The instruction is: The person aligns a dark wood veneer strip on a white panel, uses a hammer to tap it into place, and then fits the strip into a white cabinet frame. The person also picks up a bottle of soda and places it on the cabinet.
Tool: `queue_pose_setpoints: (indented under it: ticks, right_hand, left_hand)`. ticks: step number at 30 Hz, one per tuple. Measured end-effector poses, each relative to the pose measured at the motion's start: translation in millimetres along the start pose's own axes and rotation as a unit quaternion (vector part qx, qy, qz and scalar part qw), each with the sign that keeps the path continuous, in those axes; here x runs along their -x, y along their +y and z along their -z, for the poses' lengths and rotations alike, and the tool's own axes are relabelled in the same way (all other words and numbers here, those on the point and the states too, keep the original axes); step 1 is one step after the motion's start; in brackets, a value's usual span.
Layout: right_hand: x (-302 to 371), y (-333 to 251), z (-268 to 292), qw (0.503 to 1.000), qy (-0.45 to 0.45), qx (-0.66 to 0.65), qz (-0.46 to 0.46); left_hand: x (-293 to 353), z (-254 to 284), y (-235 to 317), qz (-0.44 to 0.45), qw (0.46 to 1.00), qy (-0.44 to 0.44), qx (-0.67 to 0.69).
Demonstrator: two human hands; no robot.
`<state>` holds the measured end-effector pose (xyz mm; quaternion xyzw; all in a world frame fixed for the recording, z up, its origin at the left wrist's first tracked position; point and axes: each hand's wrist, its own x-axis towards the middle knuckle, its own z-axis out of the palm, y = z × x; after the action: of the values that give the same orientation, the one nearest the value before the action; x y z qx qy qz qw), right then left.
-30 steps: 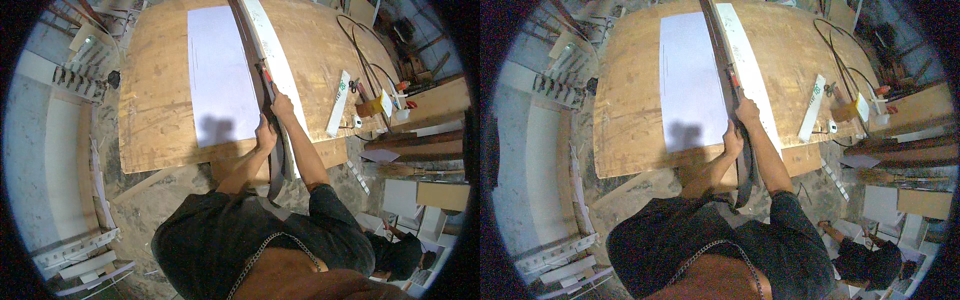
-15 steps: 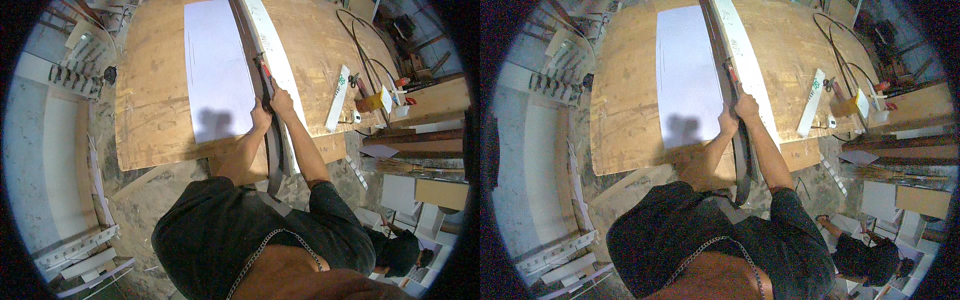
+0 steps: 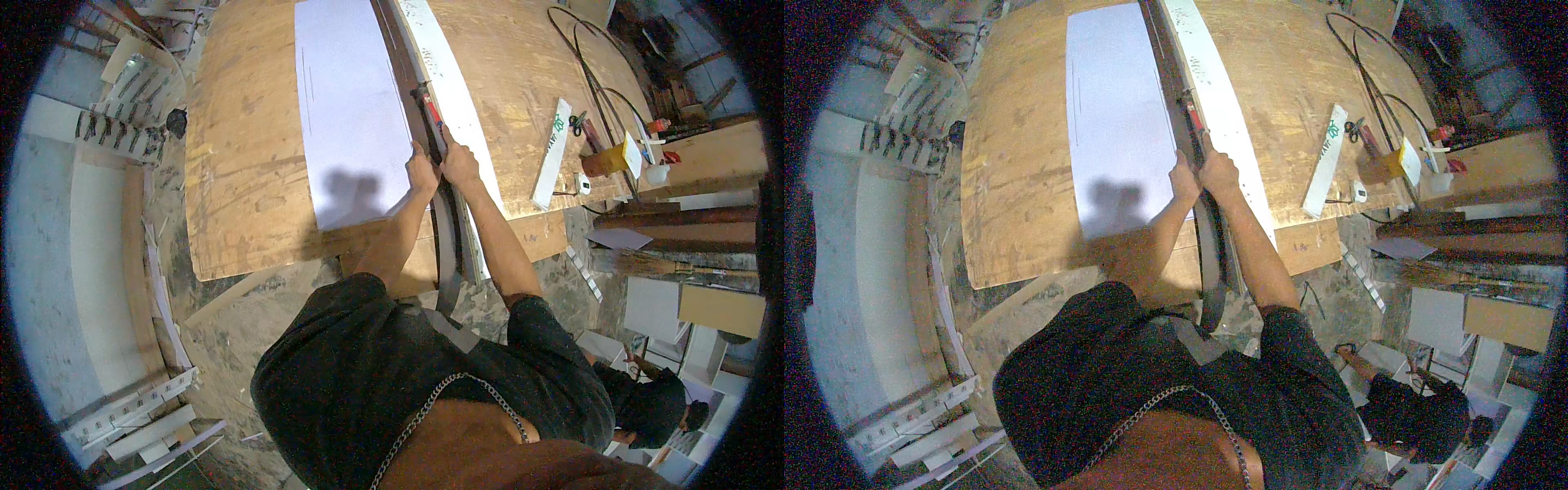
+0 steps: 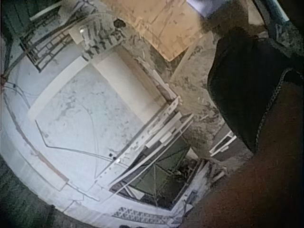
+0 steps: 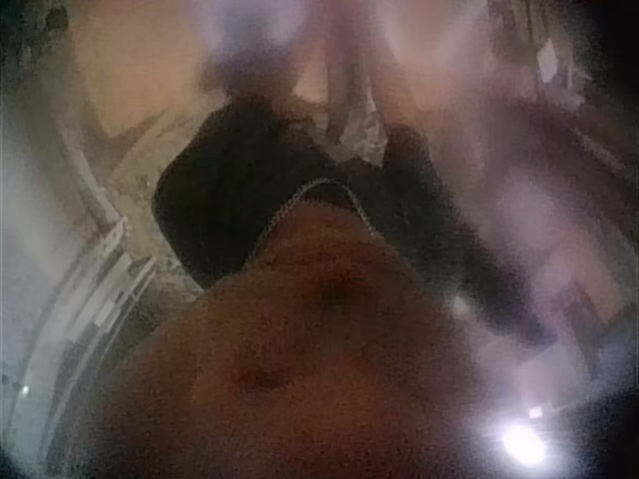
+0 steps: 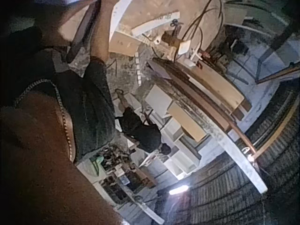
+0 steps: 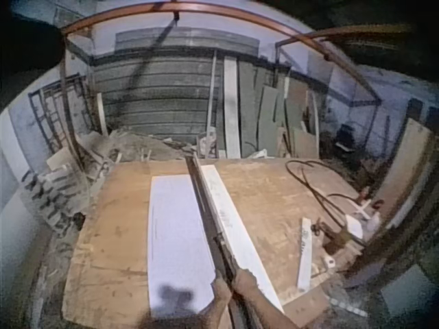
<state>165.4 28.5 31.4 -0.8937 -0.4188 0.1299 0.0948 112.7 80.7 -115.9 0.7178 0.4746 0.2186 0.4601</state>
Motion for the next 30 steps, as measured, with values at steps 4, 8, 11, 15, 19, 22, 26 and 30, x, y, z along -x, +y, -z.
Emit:
queue_pose_setpoints:
  ticks: [4, 8, 11, 15, 19, 22, 26, 30]
  right_hand:
    - [1.5, -4.2, 1.8, 1.000, -0.001, -0.008, -0.004]
    - [2.0, -12.5, 8.0, 1.000, -0.004, -0.018, 0.018]
    - [-2.7, 3.3, 0.0, 1.000, -0.006, -0.003, -0.001]
    - [-6.9, 7.5, -4.5, 1.000, -0.008, 0.013, -0.003]
    - [-7.3, 5.0, -4.5, 1.000, -0.012, 0.010, 0.003]
    - [-6.5, 0.6, -3.5, 1.000, -0.002, 0.015, -0.001]
    - [-7.1, 4.6, -5.5, 1.000, -0.009, 0.006, -0.003]
    - [-1.5, 4.6, -4.6, 1.000, -0.009, 0.000, 0.005]
  left_hand:
    - [-6.2, 1.8, -0.5, -0.015, 0.999, 0.033, -0.003]
    - [-13.4, 10.8, 6.7, -0.036, 0.997, 0.069, 0.010]
    - [25.6, 21.4, 28.6, -0.057, 0.997, 0.045, 0.023]
    - [100.0, 17.2, 9.4, -0.074, 0.995, -0.004, 0.068]
    - [143.6, 11.3, -2.5, -0.127, 0.990, 0.037, 0.036]
    - [136.9, 7.8, -2.1, -0.112, 0.990, 0.049, 0.068]
    - [128.8, 4.2, 2.6, -0.174, 0.977, 0.121, 0.019]
    - [114.2, 9.2, 4.4, -0.104, 0.990, 0.054, 0.080]
